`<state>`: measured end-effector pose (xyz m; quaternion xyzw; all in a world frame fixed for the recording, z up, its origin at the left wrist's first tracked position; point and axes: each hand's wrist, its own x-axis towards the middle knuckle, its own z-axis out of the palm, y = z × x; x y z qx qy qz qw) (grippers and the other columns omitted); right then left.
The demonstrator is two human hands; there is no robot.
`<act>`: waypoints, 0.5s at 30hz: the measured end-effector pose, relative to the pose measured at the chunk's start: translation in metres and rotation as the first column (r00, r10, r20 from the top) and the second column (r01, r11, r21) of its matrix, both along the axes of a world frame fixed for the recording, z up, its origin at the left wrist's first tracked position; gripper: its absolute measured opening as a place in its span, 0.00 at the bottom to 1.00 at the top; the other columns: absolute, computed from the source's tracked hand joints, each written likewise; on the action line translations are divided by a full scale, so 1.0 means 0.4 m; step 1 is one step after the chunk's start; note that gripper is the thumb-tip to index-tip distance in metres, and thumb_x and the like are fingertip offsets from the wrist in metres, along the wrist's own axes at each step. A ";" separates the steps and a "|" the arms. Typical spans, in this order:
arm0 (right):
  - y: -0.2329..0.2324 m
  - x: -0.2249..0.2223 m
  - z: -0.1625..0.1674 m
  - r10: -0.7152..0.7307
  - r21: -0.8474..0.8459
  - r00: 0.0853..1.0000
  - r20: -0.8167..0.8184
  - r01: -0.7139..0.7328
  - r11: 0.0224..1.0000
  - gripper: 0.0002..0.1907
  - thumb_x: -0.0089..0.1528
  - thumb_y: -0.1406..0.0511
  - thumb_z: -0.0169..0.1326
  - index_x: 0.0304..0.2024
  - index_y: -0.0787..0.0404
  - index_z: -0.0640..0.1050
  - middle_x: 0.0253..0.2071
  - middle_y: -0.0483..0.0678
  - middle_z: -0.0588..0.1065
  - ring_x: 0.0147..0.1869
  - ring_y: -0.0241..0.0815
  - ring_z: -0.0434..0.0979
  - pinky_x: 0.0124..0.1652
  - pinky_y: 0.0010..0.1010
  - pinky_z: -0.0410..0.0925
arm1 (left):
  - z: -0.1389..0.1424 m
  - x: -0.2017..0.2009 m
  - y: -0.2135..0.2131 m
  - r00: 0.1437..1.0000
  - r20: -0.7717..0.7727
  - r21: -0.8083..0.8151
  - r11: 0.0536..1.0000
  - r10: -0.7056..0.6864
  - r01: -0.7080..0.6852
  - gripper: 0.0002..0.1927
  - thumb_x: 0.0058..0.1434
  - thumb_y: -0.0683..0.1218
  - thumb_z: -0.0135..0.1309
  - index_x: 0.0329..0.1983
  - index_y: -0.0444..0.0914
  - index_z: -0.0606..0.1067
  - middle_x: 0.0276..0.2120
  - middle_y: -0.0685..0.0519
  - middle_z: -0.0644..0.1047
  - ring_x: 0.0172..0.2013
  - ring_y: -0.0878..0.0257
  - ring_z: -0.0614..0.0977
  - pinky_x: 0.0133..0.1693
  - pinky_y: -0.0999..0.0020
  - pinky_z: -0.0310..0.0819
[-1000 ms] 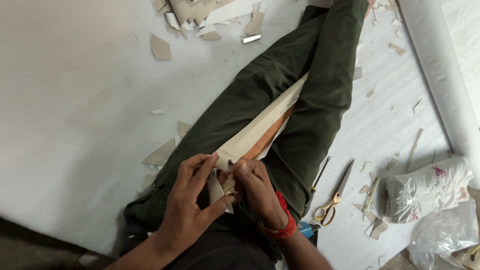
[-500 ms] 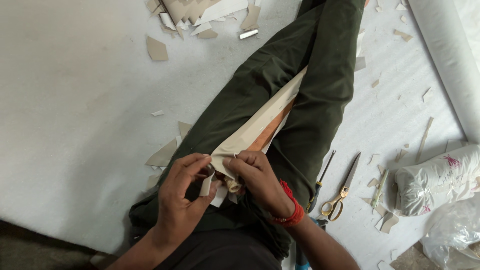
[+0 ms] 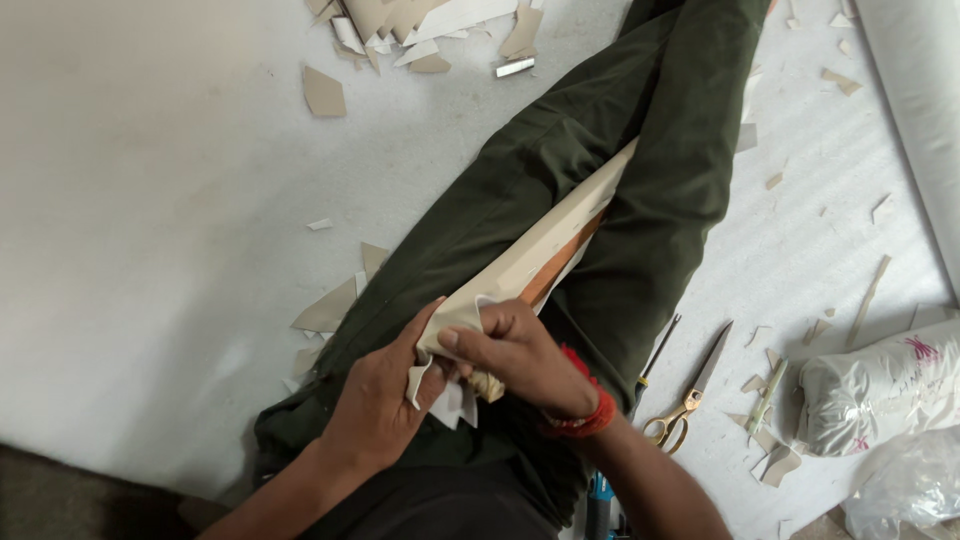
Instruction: The person sits on the floor with a long wooden frame strip across their lap, wraps a strip of beige fabric over the frame's edge, and uses a pneumatic staple gun to fasten the fabric along the frame. They fold and tuck the fabric at the corners, trim excess fabric with scissors, and continue stapling along the length of the frame.
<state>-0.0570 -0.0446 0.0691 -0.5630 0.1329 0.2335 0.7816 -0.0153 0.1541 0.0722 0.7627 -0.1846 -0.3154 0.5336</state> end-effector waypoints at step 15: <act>0.100 -0.184 -0.125 -0.235 -0.259 0.878 0.417 0.363 0.895 0.12 0.70 0.67 0.54 0.34 0.66 0.81 0.23 0.43 0.77 0.24 0.29 0.76 0.26 0.22 0.66 | -0.083 -0.014 0.020 0.939 0.328 -0.067 0.989 -0.104 0.133 0.36 0.71 0.64 0.43 0.71 0.33 0.65 0.32 0.45 0.80 0.30 0.51 0.84 0.31 0.61 0.76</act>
